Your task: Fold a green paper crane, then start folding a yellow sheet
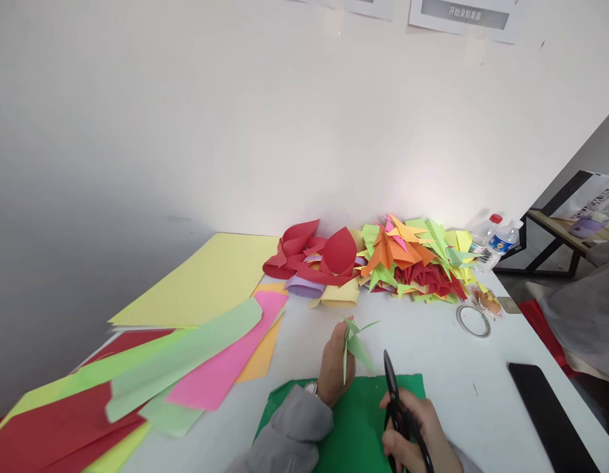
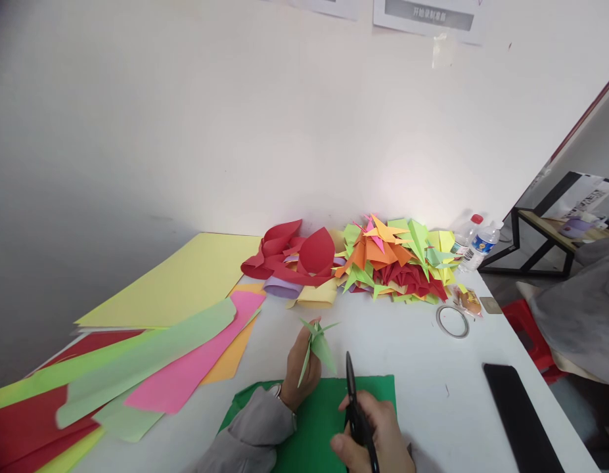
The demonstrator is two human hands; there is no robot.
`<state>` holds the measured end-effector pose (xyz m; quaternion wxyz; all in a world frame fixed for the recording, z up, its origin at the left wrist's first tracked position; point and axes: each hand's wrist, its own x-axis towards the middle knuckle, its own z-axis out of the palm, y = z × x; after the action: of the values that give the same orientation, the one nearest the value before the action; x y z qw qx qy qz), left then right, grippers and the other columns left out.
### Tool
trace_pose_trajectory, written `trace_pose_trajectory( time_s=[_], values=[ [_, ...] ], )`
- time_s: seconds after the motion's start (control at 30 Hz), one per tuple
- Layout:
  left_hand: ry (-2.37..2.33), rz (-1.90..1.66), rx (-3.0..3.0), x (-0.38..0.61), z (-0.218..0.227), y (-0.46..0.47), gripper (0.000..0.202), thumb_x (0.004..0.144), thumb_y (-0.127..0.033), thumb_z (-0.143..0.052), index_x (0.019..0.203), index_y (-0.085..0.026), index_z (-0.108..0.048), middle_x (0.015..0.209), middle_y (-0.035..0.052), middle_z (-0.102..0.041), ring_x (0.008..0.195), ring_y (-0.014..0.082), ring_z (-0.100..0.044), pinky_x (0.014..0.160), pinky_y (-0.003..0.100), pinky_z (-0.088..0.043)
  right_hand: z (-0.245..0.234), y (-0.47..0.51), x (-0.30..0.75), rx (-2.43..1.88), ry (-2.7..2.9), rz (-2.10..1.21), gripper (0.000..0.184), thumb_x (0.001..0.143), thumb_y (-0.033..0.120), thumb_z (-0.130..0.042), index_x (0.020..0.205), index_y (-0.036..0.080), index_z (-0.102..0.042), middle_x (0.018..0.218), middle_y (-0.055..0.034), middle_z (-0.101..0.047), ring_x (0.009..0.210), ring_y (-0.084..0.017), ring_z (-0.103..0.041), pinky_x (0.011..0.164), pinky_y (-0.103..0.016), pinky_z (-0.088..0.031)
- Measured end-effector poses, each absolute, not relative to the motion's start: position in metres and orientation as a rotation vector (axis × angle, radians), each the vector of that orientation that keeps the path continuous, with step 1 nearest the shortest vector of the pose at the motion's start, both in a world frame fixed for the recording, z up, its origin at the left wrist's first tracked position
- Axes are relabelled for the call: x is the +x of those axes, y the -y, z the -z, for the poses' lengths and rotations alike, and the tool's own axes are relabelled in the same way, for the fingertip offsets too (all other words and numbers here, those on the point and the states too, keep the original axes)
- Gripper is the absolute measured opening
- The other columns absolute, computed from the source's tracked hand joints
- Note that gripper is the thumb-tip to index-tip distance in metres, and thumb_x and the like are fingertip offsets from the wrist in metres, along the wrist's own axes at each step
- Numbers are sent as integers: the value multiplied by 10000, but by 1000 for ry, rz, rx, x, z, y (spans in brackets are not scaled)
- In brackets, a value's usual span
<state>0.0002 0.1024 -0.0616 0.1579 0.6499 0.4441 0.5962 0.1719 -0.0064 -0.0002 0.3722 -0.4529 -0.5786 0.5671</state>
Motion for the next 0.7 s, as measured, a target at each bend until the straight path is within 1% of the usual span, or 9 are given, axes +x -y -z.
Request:
trace_pose_trajectory(
  time_s=[0.07, 0.17, 0.3, 0.43, 0.53, 0.63, 0.7],
  values=[
    [-1257, -1709, 1929, 0, 61, -102, 357, 969, -271, -394, 1298, -181, -502, 1110, 116, -666, 1044, 229, -645, 909, 363, -534, 2, 6, 172, -1218, 1434, -1411, 543, 789, 628, -639, 1061, 170, -532, 661, 4, -586, 437, -88, -503, 423, -200, -425],
    [-1249, -1691, 2028, -1, 58, -101, 398, 962, -222, -416, 1360, -204, -435, 1133, 113, -645, 1062, 232, -626, 916, 375, -527, -1, 3, 170, -1244, 1336, -1355, 540, 767, 592, -688, 1084, 179, -543, 689, -14, -634, 468, -121, -566, 455, -234, -489],
    [-1235, -1607, 2134, 2, 49, -98, 465, 938, -190, -441, 1401, -178, -389, 1140, 139, -621, 1056, 257, -607, 911, 407, -513, -3, -3, 167, -1226, 1189, -1247, 554, 700, 570, -756, 1053, 182, -579, 701, -29, -671, 432, -124, -564, 424, -245, -509],
    [-1109, -1374, 2309, 3, 38, -94, 630, 917, -224, -430, 1498, -136, -203, 1160, 180, -568, 1043, 290, -570, 886, 454, -496, 0, -6, 169, -1220, 1114, -1104, 513, 709, 504, -775, 1069, 187, -592, 744, -39, -690, 450, -123, -575, 402, -226, -507],
    [-997, -1263, 2365, 3, 33, -92, 717, 896, -255, -438, 1519, -129, -107, 1194, 194, -511, 1064, 317, -523, 895, 486, -471, 1, -5, 170, -1235, 1158, -951, 449, 724, 417, -788, 1063, 184, -609, 752, -45, -698, 522, -140, -612, 459, -226, -539],
    [-939, -1207, 2355, 5, 31, -92, 743, 884, -242, -440, 1522, -146, -71, 1192, 180, -468, 1058, 317, -490, 897, 489, -462, 0, -3, 170, -1199, 1244, -807, 350, 742, 321, -785, 1032, 197, -632, 779, -49, -713, 578, -149, -641, 538, -232, -568],
    [-893, -1176, 2337, 7, 30, -90, 745, 881, -234, -436, 1522, -161, -63, 1172, 165, -451, 1038, 308, -482, 889, 485, -464, -1, -1, 170, -1160, 1281, -761, 317, 751, 283, -779, 1025, 211, -638, 794, -45, -722, 577, -147, -647, 549, -232, -574]
  ],
)
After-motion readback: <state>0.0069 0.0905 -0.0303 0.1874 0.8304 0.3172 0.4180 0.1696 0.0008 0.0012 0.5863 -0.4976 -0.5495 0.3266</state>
